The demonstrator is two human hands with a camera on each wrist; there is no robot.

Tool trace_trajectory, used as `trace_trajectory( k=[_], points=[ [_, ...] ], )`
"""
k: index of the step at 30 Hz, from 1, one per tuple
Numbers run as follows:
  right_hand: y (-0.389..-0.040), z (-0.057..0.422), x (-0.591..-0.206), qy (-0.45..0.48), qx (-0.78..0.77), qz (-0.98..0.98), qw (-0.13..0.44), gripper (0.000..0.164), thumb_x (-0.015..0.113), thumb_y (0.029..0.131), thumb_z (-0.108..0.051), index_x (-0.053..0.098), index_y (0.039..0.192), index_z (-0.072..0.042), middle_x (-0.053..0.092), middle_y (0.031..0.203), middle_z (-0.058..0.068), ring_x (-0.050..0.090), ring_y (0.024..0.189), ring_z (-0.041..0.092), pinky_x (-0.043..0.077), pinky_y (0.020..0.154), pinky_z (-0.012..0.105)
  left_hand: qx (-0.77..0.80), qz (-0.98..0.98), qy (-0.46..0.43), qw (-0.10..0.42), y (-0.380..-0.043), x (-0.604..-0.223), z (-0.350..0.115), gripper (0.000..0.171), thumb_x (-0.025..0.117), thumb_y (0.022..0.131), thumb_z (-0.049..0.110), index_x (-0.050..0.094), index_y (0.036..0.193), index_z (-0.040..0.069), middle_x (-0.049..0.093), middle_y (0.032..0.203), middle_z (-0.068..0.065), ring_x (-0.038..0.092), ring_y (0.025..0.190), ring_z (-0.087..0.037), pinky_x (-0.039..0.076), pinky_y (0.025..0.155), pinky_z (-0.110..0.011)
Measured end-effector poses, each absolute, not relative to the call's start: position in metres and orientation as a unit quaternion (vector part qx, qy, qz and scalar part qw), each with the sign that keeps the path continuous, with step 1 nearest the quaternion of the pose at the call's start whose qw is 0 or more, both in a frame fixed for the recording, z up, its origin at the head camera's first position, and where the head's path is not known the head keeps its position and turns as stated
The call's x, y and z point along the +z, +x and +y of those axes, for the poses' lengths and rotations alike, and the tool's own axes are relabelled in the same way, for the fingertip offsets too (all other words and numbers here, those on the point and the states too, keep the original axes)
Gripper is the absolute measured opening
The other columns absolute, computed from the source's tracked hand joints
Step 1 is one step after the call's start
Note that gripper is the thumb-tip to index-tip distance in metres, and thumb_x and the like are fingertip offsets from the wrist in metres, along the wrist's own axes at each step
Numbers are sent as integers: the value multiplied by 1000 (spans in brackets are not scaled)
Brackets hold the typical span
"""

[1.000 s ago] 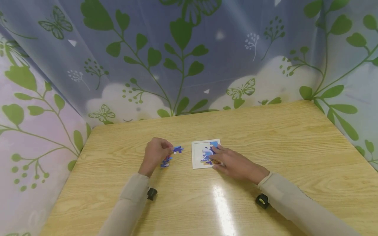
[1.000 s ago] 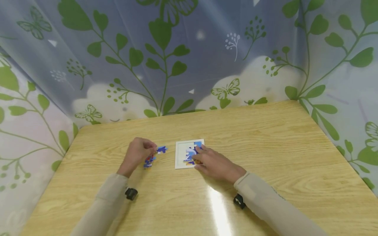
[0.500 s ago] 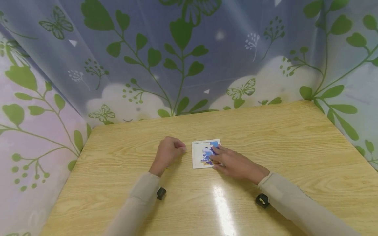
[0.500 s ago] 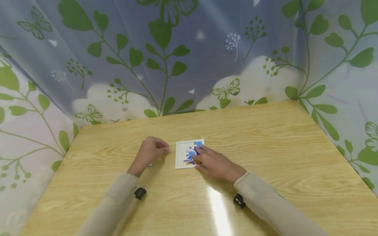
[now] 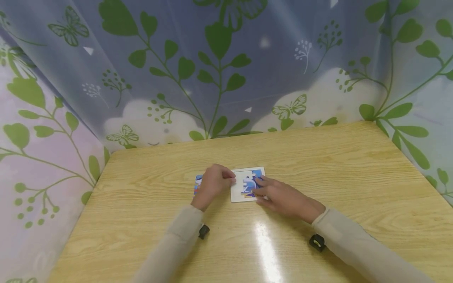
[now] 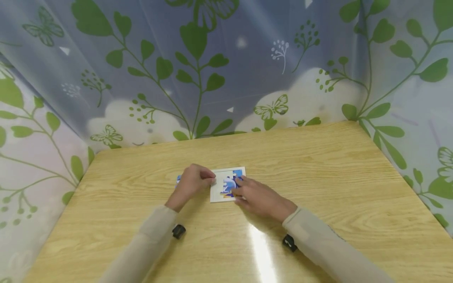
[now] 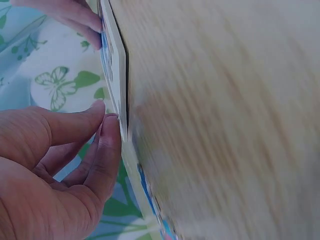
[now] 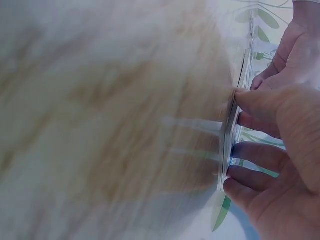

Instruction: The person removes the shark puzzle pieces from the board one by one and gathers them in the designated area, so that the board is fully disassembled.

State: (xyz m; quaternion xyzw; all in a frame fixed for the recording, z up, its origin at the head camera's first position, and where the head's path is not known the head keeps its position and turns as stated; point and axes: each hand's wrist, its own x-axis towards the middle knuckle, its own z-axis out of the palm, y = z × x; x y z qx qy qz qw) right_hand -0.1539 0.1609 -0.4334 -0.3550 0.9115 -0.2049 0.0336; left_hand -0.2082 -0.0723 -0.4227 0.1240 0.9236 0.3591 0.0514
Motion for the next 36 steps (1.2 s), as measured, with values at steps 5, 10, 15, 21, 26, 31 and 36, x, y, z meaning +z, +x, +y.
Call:
trace_trajectory(
  k=[5,10,15,21,26,31,36],
  points=[
    [-154,160,-434,-357,-204,911,37,31,64,100,-14,68,126,3,47,144,33,42,135,51,38,109,56,351,923,144,60,-207,-424,-61,8,78,87,5,79,95,3,76,92,-9,71,86,-22,58,79,-35],
    [-153,161,-434,-359,-206,910,35,28,63,100,-9,69,124,4,48,142,33,44,134,52,40,107,56,339,926,154,65,-206,-424,-50,8,77,88,6,78,95,2,76,91,-9,70,83,-21,58,75,-32],
    [-154,161,-433,-363,-203,909,34,27,63,100,-8,69,124,3,49,142,34,45,133,52,42,105,56,327,931,145,65,-205,-425,-42,6,78,87,5,79,93,4,76,88,-7,69,79,-19,57,73,-31],
    [-155,160,-434,-362,-199,910,35,27,63,100,-8,69,123,4,48,142,34,45,132,53,42,105,57,325,934,135,67,-205,-424,-38,5,77,88,4,79,92,4,75,87,-6,67,78,-18,56,72,-31],
    [-155,160,-434,-365,-201,908,32,26,63,100,-7,69,123,4,49,141,35,45,132,53,42,105,57,319,935,139,63,-206,-424,-37,3,76,88,3,78,90,4,73,82,-5,64,73,-16,54,68,-29],
    [-155,161,-436,-361,-202,910,35,27,63,100,-8,69,124,4,48,142,34,45,132,53,42,105,57,330,932,134,68,-206,-423,-37,5,74,89,2,78,88,4,72,81,-4,61,72,-15,52,67,-29],
    [-155,161,-436,-359,-203,910,32,28,63,100,-8,69,124,4,47,143,34,44,133,53,41,106,57,343,928,126,72,-207,-424,-38,5,73,90,2,77,87,3,71,81,-5,61,73,-16,52,67,-30]
  ],
)
